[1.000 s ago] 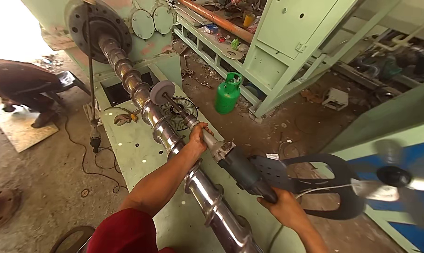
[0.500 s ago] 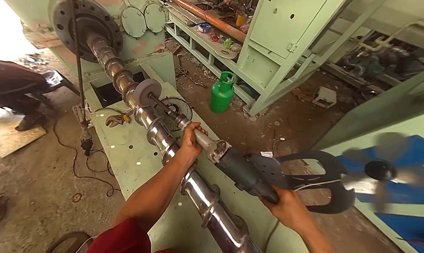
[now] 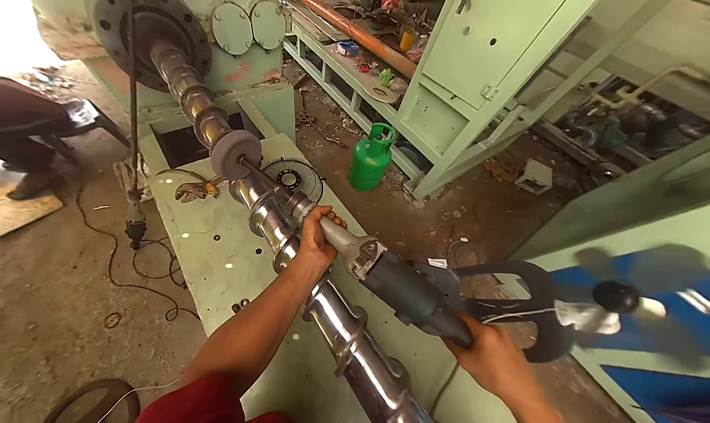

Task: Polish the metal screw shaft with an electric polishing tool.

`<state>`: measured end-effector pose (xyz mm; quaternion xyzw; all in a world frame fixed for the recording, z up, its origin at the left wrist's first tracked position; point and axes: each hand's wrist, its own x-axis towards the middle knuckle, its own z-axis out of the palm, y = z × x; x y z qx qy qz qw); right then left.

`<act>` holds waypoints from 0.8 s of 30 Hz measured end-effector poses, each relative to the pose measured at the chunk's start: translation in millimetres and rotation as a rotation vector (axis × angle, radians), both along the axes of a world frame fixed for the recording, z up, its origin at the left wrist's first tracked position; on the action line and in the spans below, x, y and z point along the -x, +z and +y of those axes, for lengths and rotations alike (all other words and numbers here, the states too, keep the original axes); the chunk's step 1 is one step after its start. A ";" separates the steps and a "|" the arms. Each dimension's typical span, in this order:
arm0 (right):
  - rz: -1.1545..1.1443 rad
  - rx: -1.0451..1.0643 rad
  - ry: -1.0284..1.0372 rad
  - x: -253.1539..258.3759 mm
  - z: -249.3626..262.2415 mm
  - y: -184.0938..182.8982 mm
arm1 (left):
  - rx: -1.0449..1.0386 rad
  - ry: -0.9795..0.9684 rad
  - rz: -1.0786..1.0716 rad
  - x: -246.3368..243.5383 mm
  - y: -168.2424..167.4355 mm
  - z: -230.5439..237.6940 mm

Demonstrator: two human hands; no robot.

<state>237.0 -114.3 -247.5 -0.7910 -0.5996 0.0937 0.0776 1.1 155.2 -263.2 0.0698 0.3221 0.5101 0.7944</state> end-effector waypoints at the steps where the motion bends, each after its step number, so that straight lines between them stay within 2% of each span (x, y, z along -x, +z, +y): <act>1: -0.008 0.000 0.004 1.1 -0.6 2.3 | 0.001 0.005 -0.012 2.0 0.6 -1.6; 24: -0.166 -0.048 0.075 12.9 -8.1 34.0 | 0.010 0.084 -0.120 17.8 4.4 -19.2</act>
